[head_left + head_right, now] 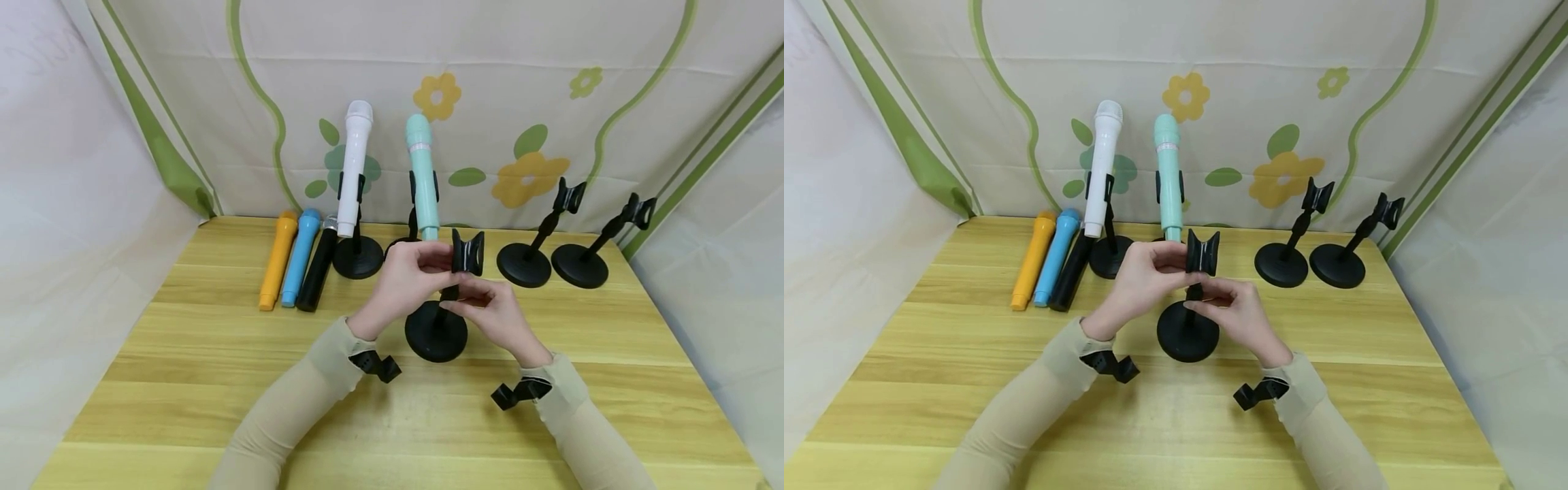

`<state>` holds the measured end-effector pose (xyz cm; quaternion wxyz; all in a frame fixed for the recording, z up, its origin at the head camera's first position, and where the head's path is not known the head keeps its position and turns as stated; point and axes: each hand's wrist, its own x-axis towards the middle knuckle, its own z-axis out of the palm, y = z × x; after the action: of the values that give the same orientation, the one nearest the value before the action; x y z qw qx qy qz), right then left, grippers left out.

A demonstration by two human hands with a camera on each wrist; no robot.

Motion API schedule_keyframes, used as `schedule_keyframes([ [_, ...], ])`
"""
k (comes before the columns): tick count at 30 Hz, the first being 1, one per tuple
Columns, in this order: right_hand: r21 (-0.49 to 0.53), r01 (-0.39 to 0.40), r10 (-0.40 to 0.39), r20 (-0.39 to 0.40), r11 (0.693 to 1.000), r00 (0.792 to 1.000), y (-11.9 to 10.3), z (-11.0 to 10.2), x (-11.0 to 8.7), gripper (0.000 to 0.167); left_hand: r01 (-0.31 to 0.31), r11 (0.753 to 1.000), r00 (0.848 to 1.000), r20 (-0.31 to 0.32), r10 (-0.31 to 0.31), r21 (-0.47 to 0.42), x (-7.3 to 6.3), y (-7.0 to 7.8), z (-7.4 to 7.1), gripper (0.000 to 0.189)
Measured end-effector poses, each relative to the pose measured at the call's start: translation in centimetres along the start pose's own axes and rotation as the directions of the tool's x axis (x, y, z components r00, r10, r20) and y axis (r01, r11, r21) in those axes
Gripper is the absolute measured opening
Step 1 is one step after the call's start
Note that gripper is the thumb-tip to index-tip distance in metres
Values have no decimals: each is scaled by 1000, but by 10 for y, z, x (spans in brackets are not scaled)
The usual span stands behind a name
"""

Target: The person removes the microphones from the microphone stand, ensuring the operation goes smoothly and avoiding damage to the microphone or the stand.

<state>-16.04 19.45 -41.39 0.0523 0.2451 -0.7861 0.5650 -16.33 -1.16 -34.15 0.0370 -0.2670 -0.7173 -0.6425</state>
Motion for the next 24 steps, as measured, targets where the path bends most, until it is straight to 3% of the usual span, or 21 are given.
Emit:
schedule_keyframes([
  [10, 6, 16, -16, 21, 1000, 1000, -1, 0, 0, 24, -51, 992, 999, 18, 50, 116, 1, -4, -1, 11],
  [19, 9, 16, -16, 18, 1000, 1000, -2, 1, -2, 27, -128, 986, 991, 60, 122, 106, 2, -10, -2, 6],
  [24, 4, -8, 8, 6, 1000, 1000, -1, 0, -2, 26, -133, 982, 990, 67, 125, 130, 0, -15, -2, 6],
])
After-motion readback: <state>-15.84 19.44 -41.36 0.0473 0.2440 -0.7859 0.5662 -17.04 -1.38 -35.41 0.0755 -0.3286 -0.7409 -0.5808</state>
